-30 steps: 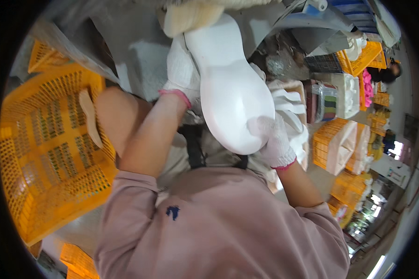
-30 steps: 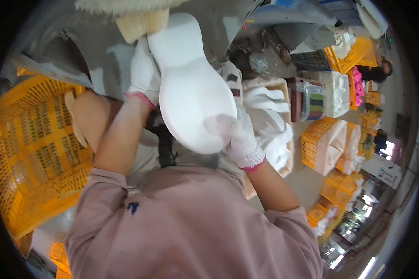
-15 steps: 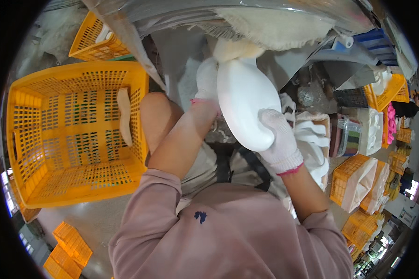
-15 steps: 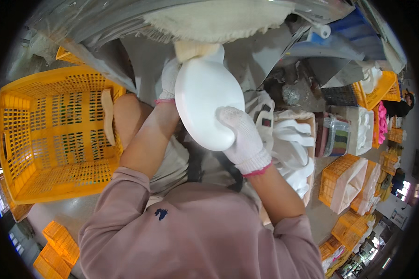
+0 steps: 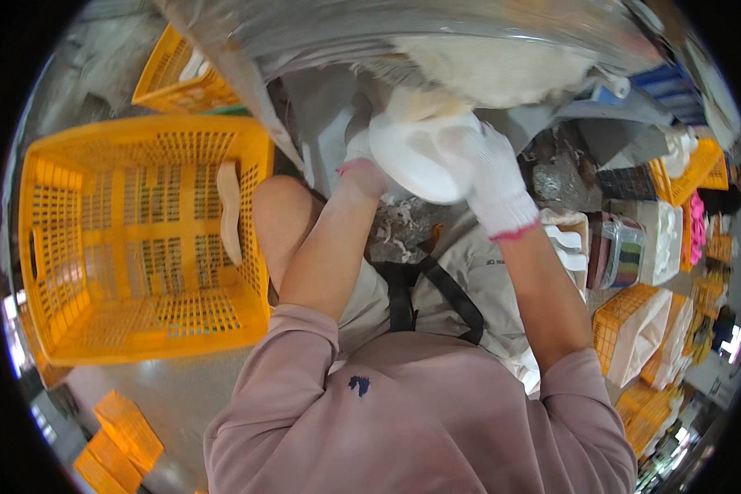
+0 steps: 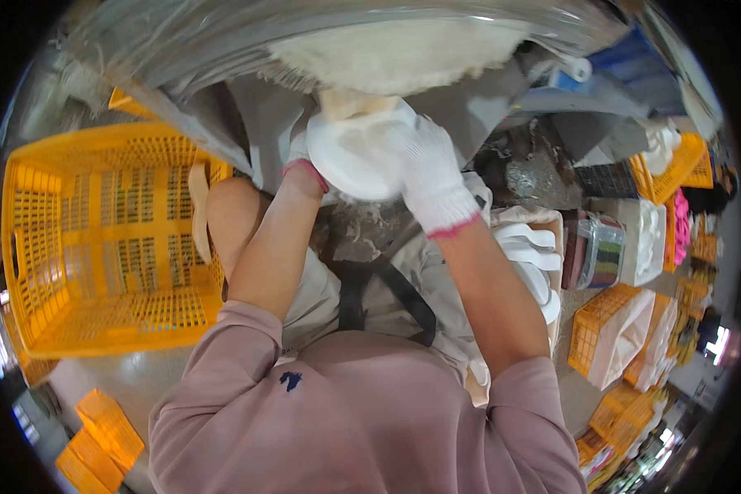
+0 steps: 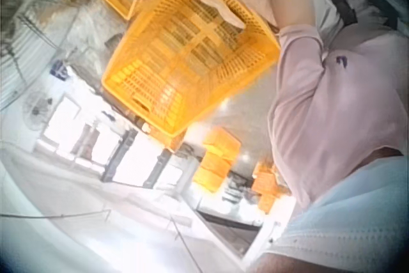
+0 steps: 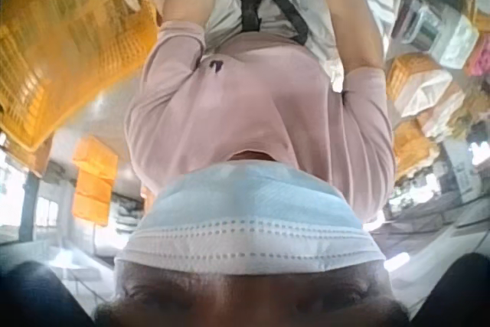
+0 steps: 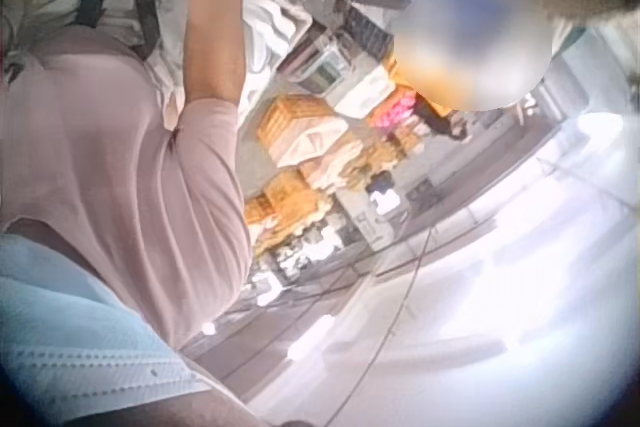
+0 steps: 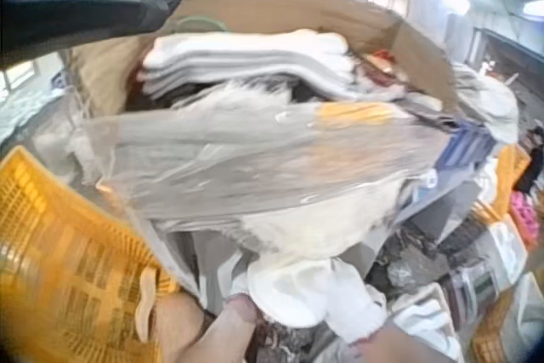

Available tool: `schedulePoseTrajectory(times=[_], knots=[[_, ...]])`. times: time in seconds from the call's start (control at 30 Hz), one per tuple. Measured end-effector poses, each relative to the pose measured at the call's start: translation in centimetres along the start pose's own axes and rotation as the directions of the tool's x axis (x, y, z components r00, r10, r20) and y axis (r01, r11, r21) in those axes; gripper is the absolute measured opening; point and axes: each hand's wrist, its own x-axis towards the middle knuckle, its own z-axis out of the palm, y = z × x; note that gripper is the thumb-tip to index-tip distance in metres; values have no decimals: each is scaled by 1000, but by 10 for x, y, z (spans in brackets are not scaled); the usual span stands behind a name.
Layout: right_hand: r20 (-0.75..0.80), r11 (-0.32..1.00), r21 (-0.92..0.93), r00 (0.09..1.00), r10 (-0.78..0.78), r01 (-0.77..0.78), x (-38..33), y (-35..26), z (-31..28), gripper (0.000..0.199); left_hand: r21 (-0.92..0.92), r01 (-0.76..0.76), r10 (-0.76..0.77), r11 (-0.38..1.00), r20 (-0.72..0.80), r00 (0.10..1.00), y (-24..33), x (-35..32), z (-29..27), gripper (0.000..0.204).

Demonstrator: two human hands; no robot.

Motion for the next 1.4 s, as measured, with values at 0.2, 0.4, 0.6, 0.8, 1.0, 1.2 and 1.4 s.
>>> schedulePoseTrajectory(times=[0.2, 0.4, 0.6, 0.8, 1.0, 1.2, 1.4], knots=[[66, 834, 302, 883, 466, -462, -147, 17, -50, 52, -441, 465, -464, 768, 118, 878, 11, -81, 32, 60], [-605, 836, 100, 633, 482, -540, -285, 17, -118, 43, 585, 516, -733, 626, 214, 646, 31, -118, 107, 96], [-550, 561, 824, 127, 826, -80, -391, 152, -119, 65, 691, 348, -670, 634, 265, 694, 47, -115, 127, 84], [-265, 322, 877, 200, 943, -356, -443, 204, -149, 64, 569, -77, 8, 819, 123, 992, 144, -142, -17, 44], [-342, 145, 302, 35, 939, -942, -412, 125, -197, 37, 779, 542, 397, 314, -627, 671, 147, -109, -337, 47], [-528, 216, -57, 213, 822, -975, -322, 67, -227, 40, 457, 863, -397, 215, -766, 505, 34, -99, -418, 84], [-400, 598, -458, 753, 522, -658, -193, 11, -157, 27, 412, 888, 25, 206, -909, 416, 96, -108, -410, 46]])
